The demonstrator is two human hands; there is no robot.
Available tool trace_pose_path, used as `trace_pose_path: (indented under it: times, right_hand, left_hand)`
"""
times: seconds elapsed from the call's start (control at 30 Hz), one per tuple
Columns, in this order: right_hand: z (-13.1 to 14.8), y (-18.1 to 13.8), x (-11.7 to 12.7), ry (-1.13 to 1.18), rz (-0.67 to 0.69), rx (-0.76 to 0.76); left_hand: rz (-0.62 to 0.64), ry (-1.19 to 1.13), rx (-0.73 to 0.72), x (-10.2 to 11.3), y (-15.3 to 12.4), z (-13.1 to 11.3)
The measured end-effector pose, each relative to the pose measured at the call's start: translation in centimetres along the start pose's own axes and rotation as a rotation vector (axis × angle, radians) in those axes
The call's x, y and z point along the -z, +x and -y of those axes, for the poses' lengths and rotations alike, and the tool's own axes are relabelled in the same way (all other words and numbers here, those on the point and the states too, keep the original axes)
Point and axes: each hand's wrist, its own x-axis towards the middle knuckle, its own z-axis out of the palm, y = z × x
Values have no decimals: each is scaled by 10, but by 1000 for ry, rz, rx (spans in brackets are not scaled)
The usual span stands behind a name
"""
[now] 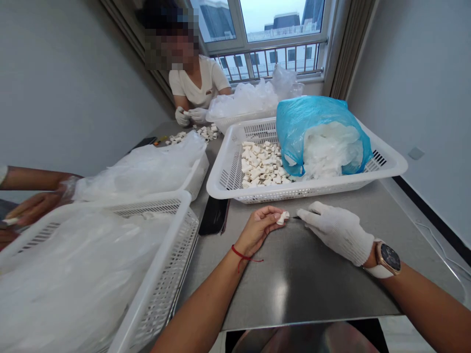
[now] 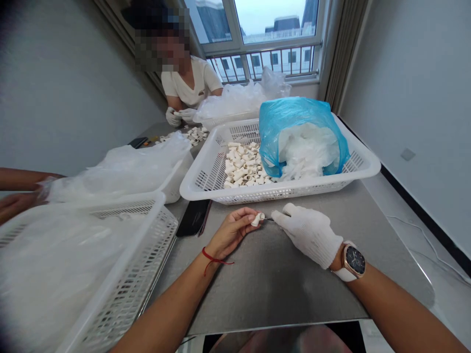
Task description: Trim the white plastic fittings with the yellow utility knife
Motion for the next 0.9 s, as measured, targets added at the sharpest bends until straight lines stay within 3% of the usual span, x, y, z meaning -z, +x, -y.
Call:
trace_pose_path:
  times: [0.9]
  right_hand:
    - [-1, -1, -2, 155, 16, -47]
  left_hand:
    - [-40, 117, -151, -3, -2, 1]
